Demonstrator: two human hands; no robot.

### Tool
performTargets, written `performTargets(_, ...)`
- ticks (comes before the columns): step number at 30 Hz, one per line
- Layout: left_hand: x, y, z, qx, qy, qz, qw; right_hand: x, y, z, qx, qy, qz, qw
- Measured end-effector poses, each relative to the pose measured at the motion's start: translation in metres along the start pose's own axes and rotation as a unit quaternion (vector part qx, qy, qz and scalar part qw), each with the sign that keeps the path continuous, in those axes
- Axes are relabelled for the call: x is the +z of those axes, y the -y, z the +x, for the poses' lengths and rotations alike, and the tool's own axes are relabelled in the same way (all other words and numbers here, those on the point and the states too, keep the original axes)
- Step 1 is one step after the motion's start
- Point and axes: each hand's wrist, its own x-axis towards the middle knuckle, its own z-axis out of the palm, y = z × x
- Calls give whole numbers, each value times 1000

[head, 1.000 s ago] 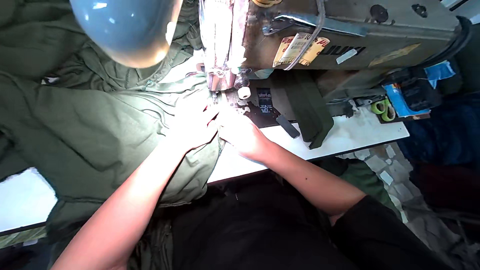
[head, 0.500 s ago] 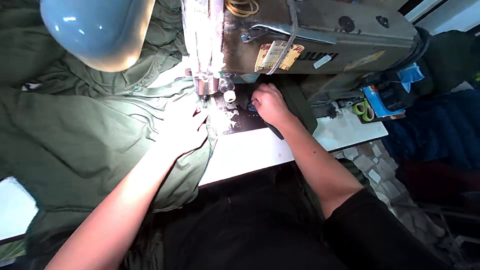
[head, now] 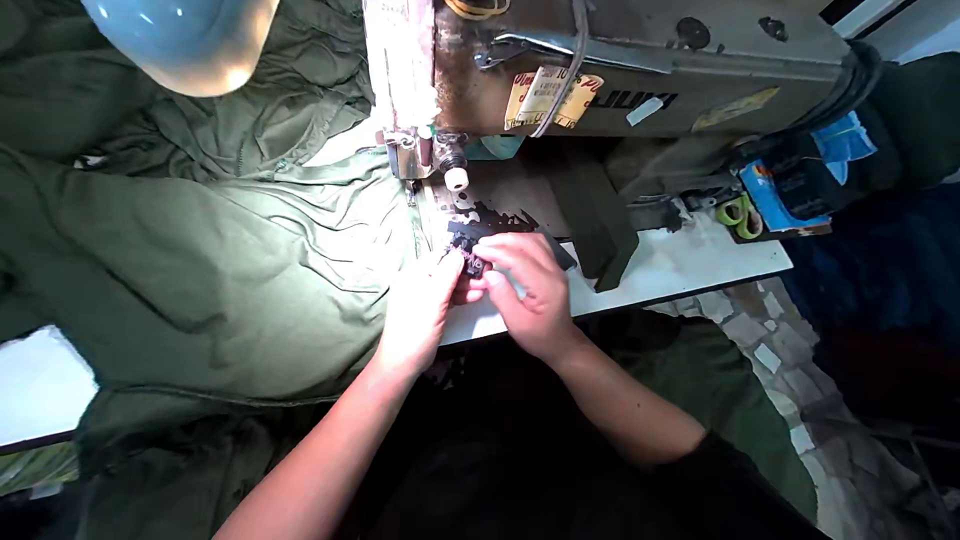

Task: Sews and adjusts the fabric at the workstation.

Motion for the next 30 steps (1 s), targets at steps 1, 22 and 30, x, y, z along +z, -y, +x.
performTargets(1, -3, -4, -2, -7, 8, 14, 1000, -6, -1, 1, 26, -1, 28, 999)
performTargets(22, -23, -12, -20, 43, 21, 210, 976, -14, 16, 2, 250, 109, 260, 926)
performTargets(30, -23, -10, -23, 52, 39, 210, 976, -17, 17, -4, 255, 102, 271, 923)
